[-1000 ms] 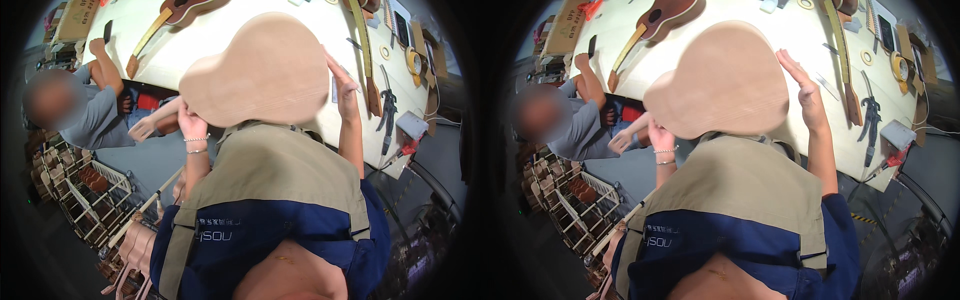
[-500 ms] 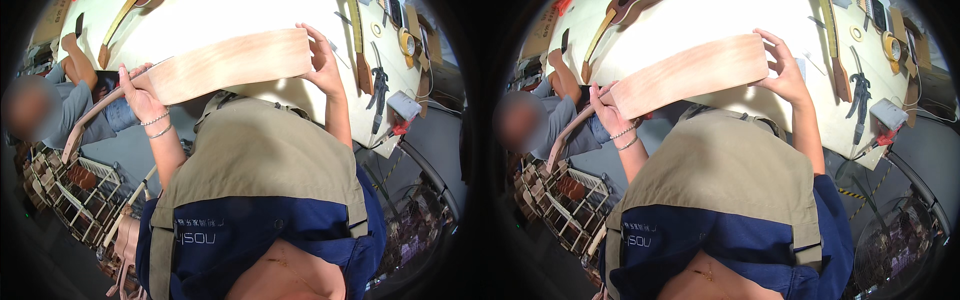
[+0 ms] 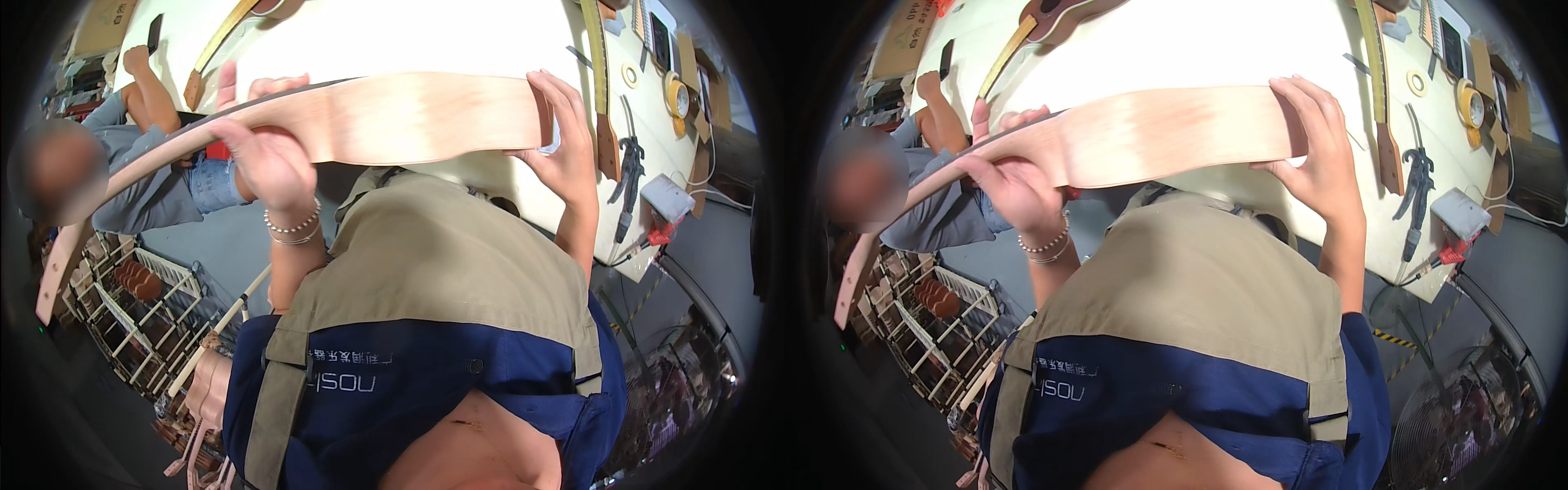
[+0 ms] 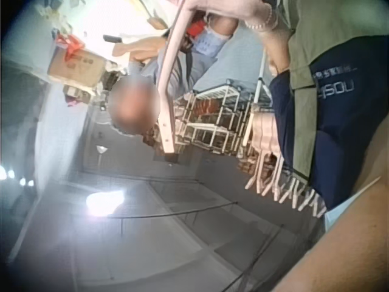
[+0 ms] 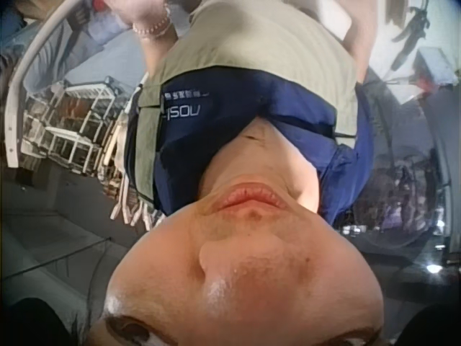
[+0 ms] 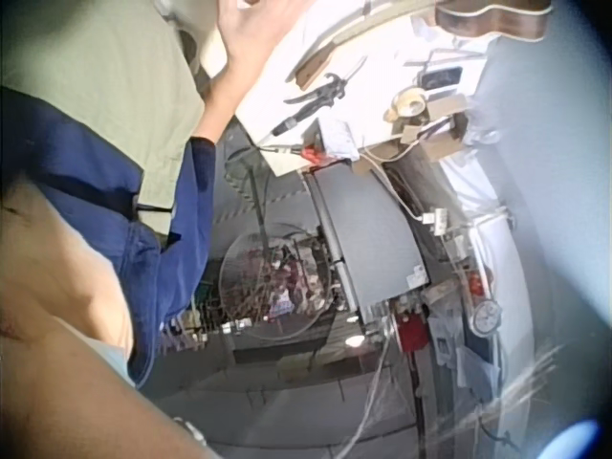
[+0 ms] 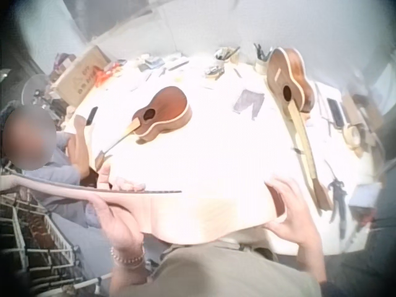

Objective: The person sands the body and neck of a wooden guitar with sandpaper, applies glue to the neck joint, and sands the glued area. The person then picks up a finished guitar and scrapes its surface with a small tool.

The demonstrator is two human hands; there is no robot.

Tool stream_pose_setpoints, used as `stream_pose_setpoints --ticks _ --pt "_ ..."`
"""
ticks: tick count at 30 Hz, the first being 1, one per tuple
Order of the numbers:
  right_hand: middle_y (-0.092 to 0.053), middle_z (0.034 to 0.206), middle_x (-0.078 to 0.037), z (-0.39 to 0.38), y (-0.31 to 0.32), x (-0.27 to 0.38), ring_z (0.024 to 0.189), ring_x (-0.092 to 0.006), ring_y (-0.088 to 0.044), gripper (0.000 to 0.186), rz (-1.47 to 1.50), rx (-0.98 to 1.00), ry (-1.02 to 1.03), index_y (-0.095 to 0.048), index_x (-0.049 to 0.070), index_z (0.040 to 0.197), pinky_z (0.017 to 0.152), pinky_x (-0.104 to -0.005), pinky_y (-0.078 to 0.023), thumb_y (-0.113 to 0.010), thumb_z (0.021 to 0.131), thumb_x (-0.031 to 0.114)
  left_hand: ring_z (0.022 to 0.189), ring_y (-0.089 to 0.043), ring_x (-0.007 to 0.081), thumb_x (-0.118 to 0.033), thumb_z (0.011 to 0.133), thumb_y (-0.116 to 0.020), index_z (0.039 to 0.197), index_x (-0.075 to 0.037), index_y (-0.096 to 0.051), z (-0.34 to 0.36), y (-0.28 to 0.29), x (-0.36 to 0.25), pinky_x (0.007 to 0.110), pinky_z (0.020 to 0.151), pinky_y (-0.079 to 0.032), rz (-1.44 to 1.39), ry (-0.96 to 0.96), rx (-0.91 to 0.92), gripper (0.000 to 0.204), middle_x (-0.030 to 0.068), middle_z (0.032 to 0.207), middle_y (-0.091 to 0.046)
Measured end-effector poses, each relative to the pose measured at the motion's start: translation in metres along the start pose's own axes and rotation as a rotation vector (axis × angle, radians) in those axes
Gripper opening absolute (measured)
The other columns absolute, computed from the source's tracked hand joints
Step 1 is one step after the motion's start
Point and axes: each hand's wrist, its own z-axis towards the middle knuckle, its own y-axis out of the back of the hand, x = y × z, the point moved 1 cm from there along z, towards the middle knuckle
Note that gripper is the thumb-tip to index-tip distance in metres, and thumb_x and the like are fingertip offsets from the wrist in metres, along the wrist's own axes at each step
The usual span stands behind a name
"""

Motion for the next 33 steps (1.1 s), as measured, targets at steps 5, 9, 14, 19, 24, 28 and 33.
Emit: stream_pose_setpoints --ticks 5,9,14,19,24,28,33 --pt "-0.049 0.119 -0.011 0.004 0.001 0.009 0.112 -0.0319 -0.046 0.077 -0.082 0.003 0.037 -0.049 0.007 0.12 0.095 -0.0405 -0.038 -0.076 0.048 0.003 0.094 -0.056 0.0268 -0.045 0.089 -0.047 0.134 0.002 -0.012 0.005 -0.036 -0.006 0.042 0.088 -0.043 0.021 -0.052 0.312 0.073 0.0121 0.098 -0.052" --pt "-0.05 0.119 -0.013 0.004 -0.005 0.007 0.112 -0.032 -0.047 0.079 -0.003 -0.047 0.061 -0.049 0.006 0.119 0.103 -0.0459 -0.029 -0.079 0.045 0.008 0.1 -0.055 0.0322 -0.045 0.091 -0.038 0.135 0.001 -0.013 0.006 -0.063 -0.009 0.045 0.091 -0.04 0.108 -0.071 0.438 0.068 0.0169 0.104 -0.052" --pt "-0.053 0.118 -0.013 0.001 -0.008 0.0 0.111 -0.0305 -0.048 0.082 0.246 -0.117 -0.044 -0.051 0.004 0.118 0.104 -0.0459 -0.027 -0.083 0.043 0.015 0.098 -0.057 0.0344 -0.041 0.092 -0.04 0.136 0.0 -0.012 0.012 -0.072 -0.003 0.041 0.088 -0.043 0.126 -0.068 0.523 0.067 0.0172 0.103 -0.052" --pt "-0.053 0.119 -0.013 0.0 -0.005 -0.013 0.112 -0.0304 -0.049 0.084 0.318 -0.115 -0.04 -0.051 0.004 0.119 0.105 -0.0477 -0.023 -0.081 0.048 0.038 0.098 -0.058 0.0354 -0.041 0.091 -0.042 0.136 0.0 -0.013 0.016 -0.08 -0.004 0.04 0.086 -0.045 0.148 -0.061 0.564 0.068 0.0165 0.101 -0.053" --pt "-0.051 0.121 -0.013 -0.001 -0.006 -0.018 0.114 -0.0302 -0.048 0.081 0.348 -0.112 -0.055 -0.051 0.006 0.12 0.106 -0.0481 -0.021 -0.078 0.053 0.043 0.099 -0.058 0.0364 -0.027 0.091 -0.05 0.131 0.009 -0.023 0.025 -0.085 -0.002 0.042 0.085 -0.048 0.3 -0.1 0.654 0.06 0.0221 0.113 -0.052" --pt "-0.047 0.125 -0.014 -0.001 -0.009 -0.028 0.117 -0.0304 -0.044 0.06 -0.027 -0.204 -0.059 -0.05 0.007 0.123 0.105 -0.045 -0.022 -0.066 0.074 0.037 0.1 -0.058 0.0351 -0.015 0.086 -0.053 0.124 0.014 -0.036 0.05 -0.064 -0.003 0.042 0.085 -0.05 0.236 0.022 0.631 0.05 0.027 0.118 -0.05" --pt "-0.034 0.137 -0.017 -0.033 -0.033 -0.062 0.128 -0.0259 -0.032 0.064 0.605 -0.464 -0.607 -0.032 0.0 0.135 0.105 -0.0372 -0.025 -0.039 0.092 0.046 0.093 -0.061 0.0271 -0.022 0.089 -0.054 0.12 0.007 -0.046 0.06 -0.018 0.012 0.034 0.076 -0.054 0.058 0.264 0.166 0.043 0.0253 0.112 -0.055"
